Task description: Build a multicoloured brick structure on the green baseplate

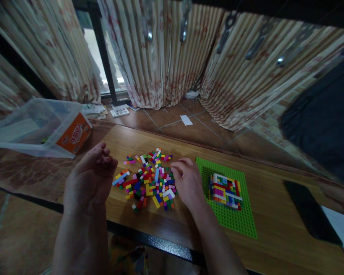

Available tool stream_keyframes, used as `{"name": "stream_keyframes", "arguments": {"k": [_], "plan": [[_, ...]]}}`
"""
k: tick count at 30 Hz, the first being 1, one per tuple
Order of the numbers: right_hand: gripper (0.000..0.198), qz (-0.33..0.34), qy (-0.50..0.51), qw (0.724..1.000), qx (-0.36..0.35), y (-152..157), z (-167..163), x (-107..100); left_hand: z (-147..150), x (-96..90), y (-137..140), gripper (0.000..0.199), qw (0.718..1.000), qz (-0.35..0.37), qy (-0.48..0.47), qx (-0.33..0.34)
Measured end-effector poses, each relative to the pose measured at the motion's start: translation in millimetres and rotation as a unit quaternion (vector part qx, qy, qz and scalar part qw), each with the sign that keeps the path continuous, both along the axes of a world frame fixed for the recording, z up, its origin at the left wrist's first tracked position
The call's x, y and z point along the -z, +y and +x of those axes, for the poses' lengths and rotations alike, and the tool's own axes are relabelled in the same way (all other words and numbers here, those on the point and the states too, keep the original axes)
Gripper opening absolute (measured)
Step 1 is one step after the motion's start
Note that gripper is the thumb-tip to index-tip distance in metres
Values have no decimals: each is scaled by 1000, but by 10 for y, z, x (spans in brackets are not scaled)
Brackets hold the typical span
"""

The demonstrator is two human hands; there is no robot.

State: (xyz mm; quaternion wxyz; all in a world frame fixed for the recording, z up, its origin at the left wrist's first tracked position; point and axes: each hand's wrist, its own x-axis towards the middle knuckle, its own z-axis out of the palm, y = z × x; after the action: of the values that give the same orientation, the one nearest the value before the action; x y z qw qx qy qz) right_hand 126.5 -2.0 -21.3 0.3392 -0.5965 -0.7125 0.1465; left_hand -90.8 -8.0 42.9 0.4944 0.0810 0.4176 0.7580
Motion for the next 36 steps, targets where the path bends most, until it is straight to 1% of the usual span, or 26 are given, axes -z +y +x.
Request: {"name": "stream_keyframes", "arguments": {"k": [3, 6, 10, 14, 20, 26, 31, 34, 36], "plan": [[15, -50, 4, 999, -20, -173, 83, -62, 1, -1, -4, 9, 1000, -2, -3, 1], [15, -76, -27, 996, -43, -274, 98, -23, 14, -6, -5, 9, 1000, -4, -4, 0], [16, -72, -59, 995, -48, -260, 65, 72, 35, -5, 3, 9, 1000, -6, -4, 5], [15, -65, -71, 995, -38, -212, 50, 104, 38, 9, 11, 9, 1000, -3, -2, 11], [11, -75, -83, 993, -33, -182, 19, 76, 46, 10, 10, 10, 1000, 0, 5, 16], [14, -90, -98, 991, -26, -152, -31, 29, 76, 0, 14, 12, 1000, -5, 8, 18], [8, -89, -105, 990, -37, -139, -47, 53, 69, 6, 19, 13, 1000, -6, 11, 20], [13, -78, -86, 992, -46, -155, -40, 48, 70, 17, 15, 16, 1000, -11, 18, 20], [17, -66, -58, 995, -45, -169, -26, 18, 94, 23, 8, 21, 999, -12, 34, 31]]}}
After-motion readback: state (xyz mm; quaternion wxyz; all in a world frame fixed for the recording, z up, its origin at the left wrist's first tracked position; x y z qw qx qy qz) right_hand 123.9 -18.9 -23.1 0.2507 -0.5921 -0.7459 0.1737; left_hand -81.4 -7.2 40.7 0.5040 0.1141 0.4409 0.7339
